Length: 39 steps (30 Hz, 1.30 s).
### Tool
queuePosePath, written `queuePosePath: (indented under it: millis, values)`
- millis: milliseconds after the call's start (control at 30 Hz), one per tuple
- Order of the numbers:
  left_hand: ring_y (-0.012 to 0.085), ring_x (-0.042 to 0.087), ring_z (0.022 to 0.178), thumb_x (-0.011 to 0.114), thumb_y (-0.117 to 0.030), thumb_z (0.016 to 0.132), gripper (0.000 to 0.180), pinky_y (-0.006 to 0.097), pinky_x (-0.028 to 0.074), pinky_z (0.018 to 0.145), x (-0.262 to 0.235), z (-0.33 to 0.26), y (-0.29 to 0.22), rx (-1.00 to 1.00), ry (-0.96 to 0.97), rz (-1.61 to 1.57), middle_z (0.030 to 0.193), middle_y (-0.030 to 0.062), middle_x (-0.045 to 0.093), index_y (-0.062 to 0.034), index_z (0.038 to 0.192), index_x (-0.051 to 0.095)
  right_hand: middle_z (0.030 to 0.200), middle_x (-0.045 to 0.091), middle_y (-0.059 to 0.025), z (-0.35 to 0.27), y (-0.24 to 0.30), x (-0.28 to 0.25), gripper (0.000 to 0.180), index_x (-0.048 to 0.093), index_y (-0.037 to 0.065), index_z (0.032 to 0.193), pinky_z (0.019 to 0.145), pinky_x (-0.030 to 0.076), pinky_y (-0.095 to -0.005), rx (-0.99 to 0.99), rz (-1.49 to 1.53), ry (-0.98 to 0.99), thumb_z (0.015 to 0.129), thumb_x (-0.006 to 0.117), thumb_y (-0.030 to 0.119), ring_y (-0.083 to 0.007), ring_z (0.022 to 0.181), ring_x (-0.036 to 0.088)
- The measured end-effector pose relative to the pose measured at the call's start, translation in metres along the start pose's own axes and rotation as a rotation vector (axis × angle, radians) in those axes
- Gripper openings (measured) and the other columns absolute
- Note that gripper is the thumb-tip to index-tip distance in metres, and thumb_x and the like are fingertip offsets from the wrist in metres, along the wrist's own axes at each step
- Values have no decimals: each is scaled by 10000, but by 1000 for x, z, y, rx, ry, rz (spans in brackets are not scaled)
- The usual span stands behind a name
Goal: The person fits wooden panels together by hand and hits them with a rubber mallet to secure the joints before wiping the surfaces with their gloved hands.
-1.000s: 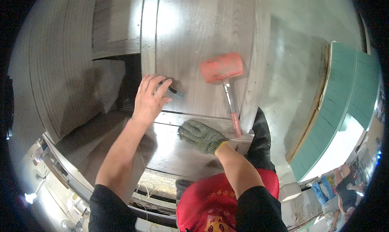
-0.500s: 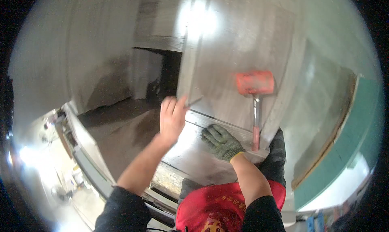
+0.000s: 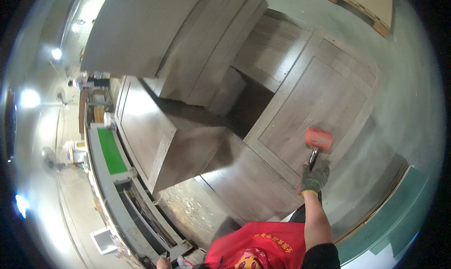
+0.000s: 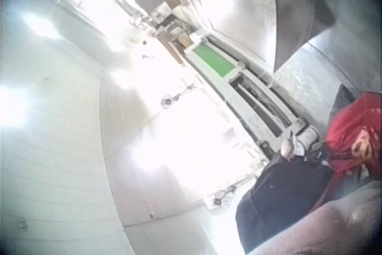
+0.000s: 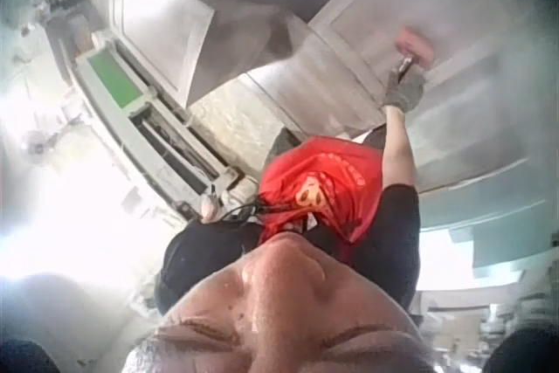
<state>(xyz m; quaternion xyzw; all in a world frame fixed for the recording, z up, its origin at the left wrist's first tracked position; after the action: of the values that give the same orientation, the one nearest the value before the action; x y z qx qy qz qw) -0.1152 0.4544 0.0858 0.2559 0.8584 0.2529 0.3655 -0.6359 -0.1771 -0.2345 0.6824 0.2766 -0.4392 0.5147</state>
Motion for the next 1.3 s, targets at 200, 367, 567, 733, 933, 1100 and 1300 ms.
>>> queuePosePath:
  millis: [200,367,567,733,933,1100,1300]
  values:
    - [399,637,986,703,-383,855,489,489,508,844,68,56,18,36,65,-131,1115,216,641,6,1140,623,939,685,-229,23,-48,105,497,557,14,1207,784,509,-513,283,222,562,819,678,301,-406,879,663]
    - [372,654,910,676,-339,870,406,471,521,793,126,116,27,94,103,-214,1017,201,660,15,1064,634,807,684,-255,12,-30,54,295,698,9,816,658,506,-502,-124,-209,755,845,587,281,-388,768,685]
    - [340,675,819,644,-287,887,323,451,536,730,177,210,-8,263,152,-192,898,183,683,25,972,648,686,667,-170,-174,-124,-139,262,709,28,779,591,509,-437,52,-270,696,798,687,288,-281,629,662]
    - [290,709,667,664,-347,865,369,425,553,598,196,282,-3,125,470,-793,789,171,718,21,849,673,804,719,-148,-385,-249,-178,381,695,60,889,644,555,-484,245,-473,960,931,525,398,-328,727,711]
    - [308,719,733,657,-356,785,401,420,552,662,152,342,38,268,-8,-392,743,195,704,44,780,678,785,715,-141,-517,-169,-201,372,688,55,899,613,555,-469,414,-400,1124,929,525,388,-311,689,704]
    - [314,717,729,643,-339,782,392,425,548,656,126,342,54,381,-77,-448,732,205,698,52,777,675,769,712,-135,-564,-158,-183,365,683,50,907,587,554,-456,362,-359,1166,927,526,380,-298,657,698]
    - [322,715,724,627,-318,778,382,431,544,649,75,334,43,514,-208,-502,719,217,690,62,773,671,744,693,-117,-567,-180,-148,306,682,74,955,560,546,-425,377,-319,1146,883,587,356,-265,631,687]
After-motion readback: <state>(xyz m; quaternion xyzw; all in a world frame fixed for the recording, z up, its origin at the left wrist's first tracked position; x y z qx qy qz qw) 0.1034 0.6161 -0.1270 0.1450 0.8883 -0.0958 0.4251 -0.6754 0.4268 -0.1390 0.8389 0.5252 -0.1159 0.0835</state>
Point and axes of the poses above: each hand's wrist, its own z-axis towards the middle knuckle, its own x-axis out of the palm, y = z × x, the point moved 10 cm from there along z, towards the middle knuckle
